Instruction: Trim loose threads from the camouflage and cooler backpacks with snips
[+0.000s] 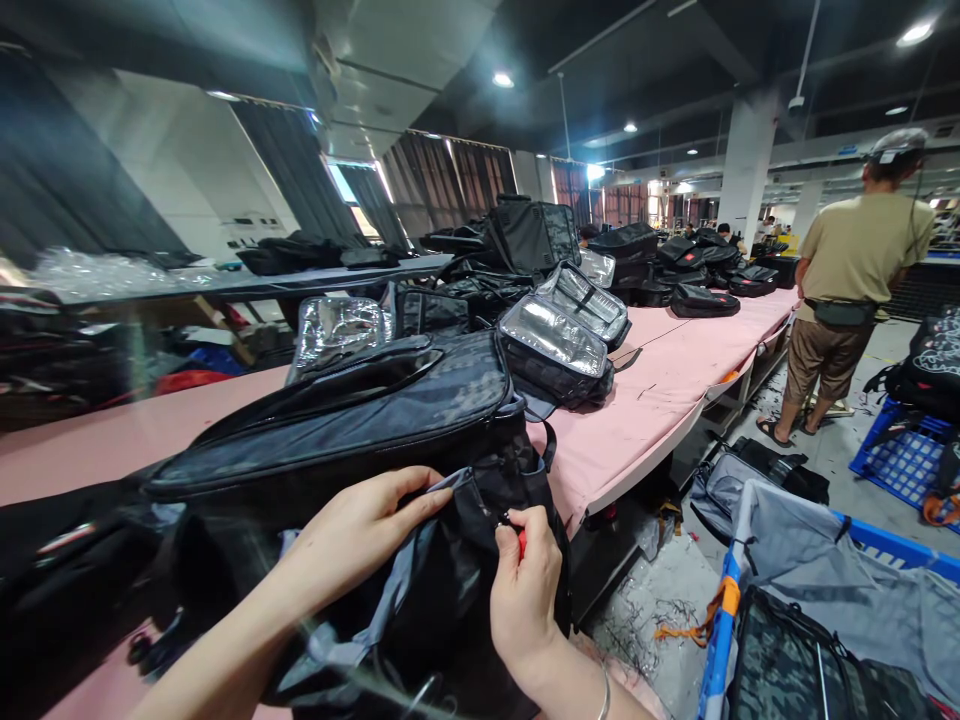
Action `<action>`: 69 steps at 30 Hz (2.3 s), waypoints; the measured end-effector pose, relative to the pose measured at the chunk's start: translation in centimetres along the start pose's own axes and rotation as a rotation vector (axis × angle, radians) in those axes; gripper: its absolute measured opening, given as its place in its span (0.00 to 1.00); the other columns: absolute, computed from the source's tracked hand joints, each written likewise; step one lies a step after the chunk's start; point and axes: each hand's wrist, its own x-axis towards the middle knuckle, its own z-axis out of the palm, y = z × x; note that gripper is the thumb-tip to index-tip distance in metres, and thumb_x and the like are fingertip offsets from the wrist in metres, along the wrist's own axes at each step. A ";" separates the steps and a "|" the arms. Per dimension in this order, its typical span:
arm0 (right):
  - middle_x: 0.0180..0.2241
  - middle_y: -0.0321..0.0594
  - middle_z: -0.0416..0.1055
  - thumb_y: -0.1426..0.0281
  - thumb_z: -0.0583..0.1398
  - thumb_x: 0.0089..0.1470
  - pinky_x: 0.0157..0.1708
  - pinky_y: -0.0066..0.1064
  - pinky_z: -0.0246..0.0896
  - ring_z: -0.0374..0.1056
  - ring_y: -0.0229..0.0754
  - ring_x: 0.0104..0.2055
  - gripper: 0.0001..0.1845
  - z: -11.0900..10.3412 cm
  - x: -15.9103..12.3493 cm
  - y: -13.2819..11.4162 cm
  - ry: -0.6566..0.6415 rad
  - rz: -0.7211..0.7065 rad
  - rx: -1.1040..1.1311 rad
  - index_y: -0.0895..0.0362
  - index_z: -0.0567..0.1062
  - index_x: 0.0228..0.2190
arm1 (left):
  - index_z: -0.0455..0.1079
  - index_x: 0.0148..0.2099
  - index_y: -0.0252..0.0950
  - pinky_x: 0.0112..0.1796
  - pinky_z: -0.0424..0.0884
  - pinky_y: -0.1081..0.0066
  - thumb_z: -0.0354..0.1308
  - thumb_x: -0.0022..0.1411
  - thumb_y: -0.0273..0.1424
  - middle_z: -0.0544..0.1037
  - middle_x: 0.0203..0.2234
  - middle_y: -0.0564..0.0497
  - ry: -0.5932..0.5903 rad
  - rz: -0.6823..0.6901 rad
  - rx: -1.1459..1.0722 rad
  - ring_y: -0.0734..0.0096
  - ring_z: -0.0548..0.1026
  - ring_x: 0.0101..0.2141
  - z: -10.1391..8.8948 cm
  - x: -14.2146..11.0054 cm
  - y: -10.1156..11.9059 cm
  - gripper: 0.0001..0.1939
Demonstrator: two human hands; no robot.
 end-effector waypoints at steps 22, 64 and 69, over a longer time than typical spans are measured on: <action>0.21 0.29 0.55 0.58 0.54 0.55 0.18 0.21 0.47 0.49 0.31 0.20 0.14 -0.4 1.3 -1.7 -0.135 0.288 0.560 0.55 0.62 0.27 | 0.67 0.31 0.39 0.31 0.63 0.71 0.42 0.56 0.38 0.76 0.27 0.51 -0.012 0.018 -0.019 0.63 0.73 0.33 0.0 0.0 -0.3 0.14; 0.28 0.39 0.70 0.70 0.52 0.59 0.31 0.28 0.61 0.67 0.39 0.30 0.05 0.4 2.4 -1.4 0.074 -0.180 -0.097 0.57 0.67 0.35 | 0.69 0.38 0.39 0.35 0.63 0.69 0.40 0.58 0.40 0.78 0.34 0.49 -0.003 0.065 -0.004 0.62 0.74 0.38 0.7 -0.2 -0.9 0.18; 0.29 0.40 0.70 0.70 0.52 0.59 0.32 0.29 0.62 0.68 0.39 0.31 0.05 0.8 2.3 -1.2 0.100 -0.196 -0.095 0.57 0.67 0.35 | 0.69 0.38 0.39 0.35 0.63 0.69 0.41 0.58 0.40 0.78 0.34 0.49 0.004 0.077 -0.005 0.62 0.74 0.37 0.9 -0.2 -1.1 0.18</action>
